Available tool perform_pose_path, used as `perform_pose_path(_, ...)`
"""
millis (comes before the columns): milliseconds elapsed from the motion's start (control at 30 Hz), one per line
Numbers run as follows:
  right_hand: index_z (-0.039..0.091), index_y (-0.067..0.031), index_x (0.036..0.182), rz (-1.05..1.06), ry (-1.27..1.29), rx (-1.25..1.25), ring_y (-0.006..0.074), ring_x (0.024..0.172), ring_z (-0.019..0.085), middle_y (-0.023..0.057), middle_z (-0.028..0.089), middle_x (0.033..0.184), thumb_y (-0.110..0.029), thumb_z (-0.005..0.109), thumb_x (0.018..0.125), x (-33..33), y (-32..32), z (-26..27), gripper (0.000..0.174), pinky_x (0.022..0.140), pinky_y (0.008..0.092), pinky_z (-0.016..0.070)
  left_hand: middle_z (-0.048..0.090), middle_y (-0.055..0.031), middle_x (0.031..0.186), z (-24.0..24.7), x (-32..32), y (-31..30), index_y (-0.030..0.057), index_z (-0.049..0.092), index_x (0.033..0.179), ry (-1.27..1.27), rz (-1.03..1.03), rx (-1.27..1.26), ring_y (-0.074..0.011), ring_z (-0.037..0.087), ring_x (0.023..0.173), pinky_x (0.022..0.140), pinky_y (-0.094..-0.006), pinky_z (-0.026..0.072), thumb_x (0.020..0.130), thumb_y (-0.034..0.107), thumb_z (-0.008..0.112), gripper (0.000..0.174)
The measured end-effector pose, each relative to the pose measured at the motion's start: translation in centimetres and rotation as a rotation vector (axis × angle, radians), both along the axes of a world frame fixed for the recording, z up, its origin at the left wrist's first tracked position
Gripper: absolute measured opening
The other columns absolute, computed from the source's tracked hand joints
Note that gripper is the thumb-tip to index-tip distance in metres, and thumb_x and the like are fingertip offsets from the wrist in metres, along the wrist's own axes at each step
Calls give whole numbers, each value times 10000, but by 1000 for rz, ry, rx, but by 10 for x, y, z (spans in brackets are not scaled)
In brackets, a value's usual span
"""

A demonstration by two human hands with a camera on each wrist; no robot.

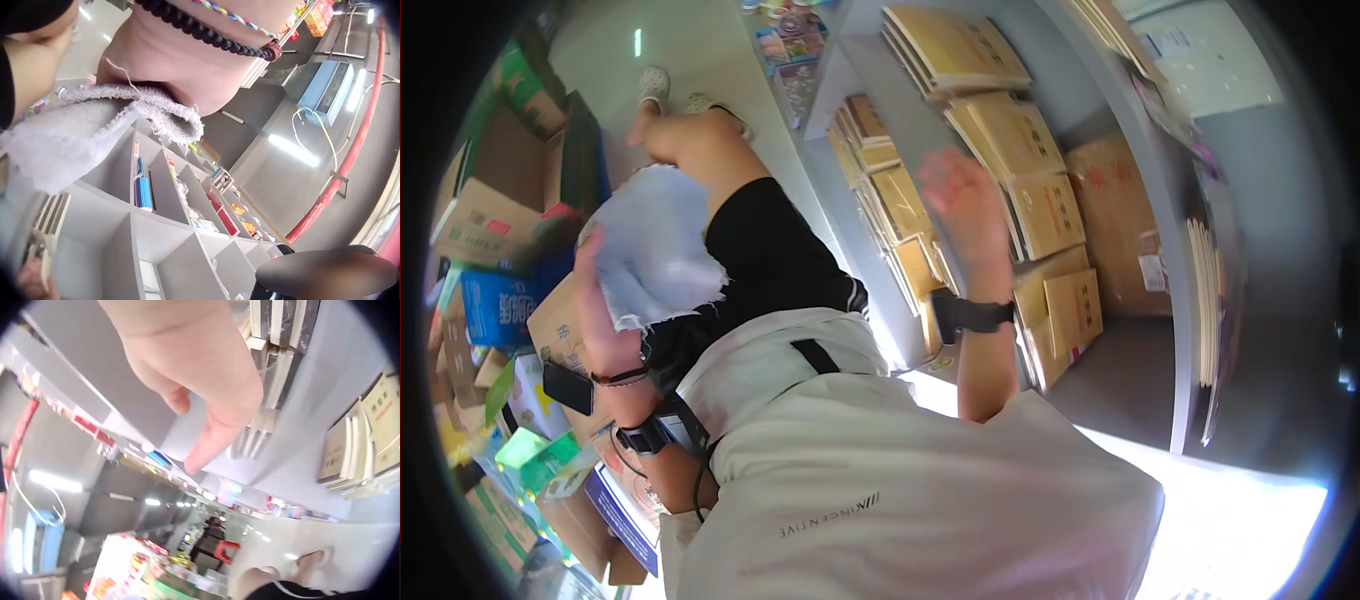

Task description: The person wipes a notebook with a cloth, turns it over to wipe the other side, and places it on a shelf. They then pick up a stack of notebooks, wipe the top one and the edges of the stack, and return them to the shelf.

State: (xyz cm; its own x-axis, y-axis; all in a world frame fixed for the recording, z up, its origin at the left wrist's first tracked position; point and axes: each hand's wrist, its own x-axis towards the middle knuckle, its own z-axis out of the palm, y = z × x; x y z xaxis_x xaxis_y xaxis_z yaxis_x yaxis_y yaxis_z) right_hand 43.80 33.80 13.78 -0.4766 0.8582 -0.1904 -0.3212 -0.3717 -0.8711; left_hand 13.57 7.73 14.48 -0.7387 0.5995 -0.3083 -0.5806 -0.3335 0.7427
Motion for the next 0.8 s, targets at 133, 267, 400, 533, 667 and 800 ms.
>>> perform_pose_path(133, 484, -16, 1195, 285, -777, 356, 290, 988, 590, 183, 594, 1090, -268, 487, 879, 4, -31, -106, 404, 857, 371, 469, 574, -88, 1100, 5, 5, 2, 15, 533, 1140, -27, -33, -4, -223, 548, 1010, 901, -339, 417, 800, 246, 633, 423)
perform_pose_path(267, 456, -56, 1227, -152, -1524, 649, 362, 1145, 440, 244, 477, 1198, -286, 606, 776, 58, -53, -242, 528, 973, 393, 349, 554, -96, 1145, 16, 10, 4, 9, 500, 1178, 58, 32, -61, -226, 526, 1057, 926, -351, 395, 831, 269, 593, 444)
perform_pose_path(400, 402, -83, 1267, -228, -1766, 457, 409, 1203, 304, 241, 333, 1302, -300, 569, 752, 148, -70, -335, 583, 986, 524, 271, 583, -92, 1097, 15, 10, 4, 2, 575, 1111, 98, 186, -96, -219, 559, 1006, 878, -348, 446, 759, 172, 672, 403)
perform_pose_path(533, 333, -114, 1310, 45, -1449, -313, 376, 1051, 463, 206, 358, 1278, -317, 601, 772, 218, -100, -342, 634, 859, 473, 436, 586, -85, 1072, 24, 15, 8, 4, 571, 1104, 106, 170, -109, -217, 563, 990, 870, -338, 448, 747, 157, 683, 405)
perform_pose_path(667, 365, 8, 1229, -303, -746, -908, 331, 1005, 523, 186, 426, 1196, -483, 650, 731, 238, -121, -354, 755, 863, 449, 468, 572, -100, 1077, 9, 7, 7, 6, 512, 1126, 113, 6, -82, -232, 550, 1004, 895, -349, 422, 802, 240, 630, 417)
perform_pose_path(800, 261, -12, 1337, -392, -326, -937, 351, 1167, 410, 217, 315, 1326, -382, 598, 816, 236, -107, -371, 722, 963, 454, 388, 570, -106, 1090, 13, 9, 6, 2, 515, 1135, 113, -18, -133, -235, 549, 999, 893, -347, 417, 808, 254, 612, 424)
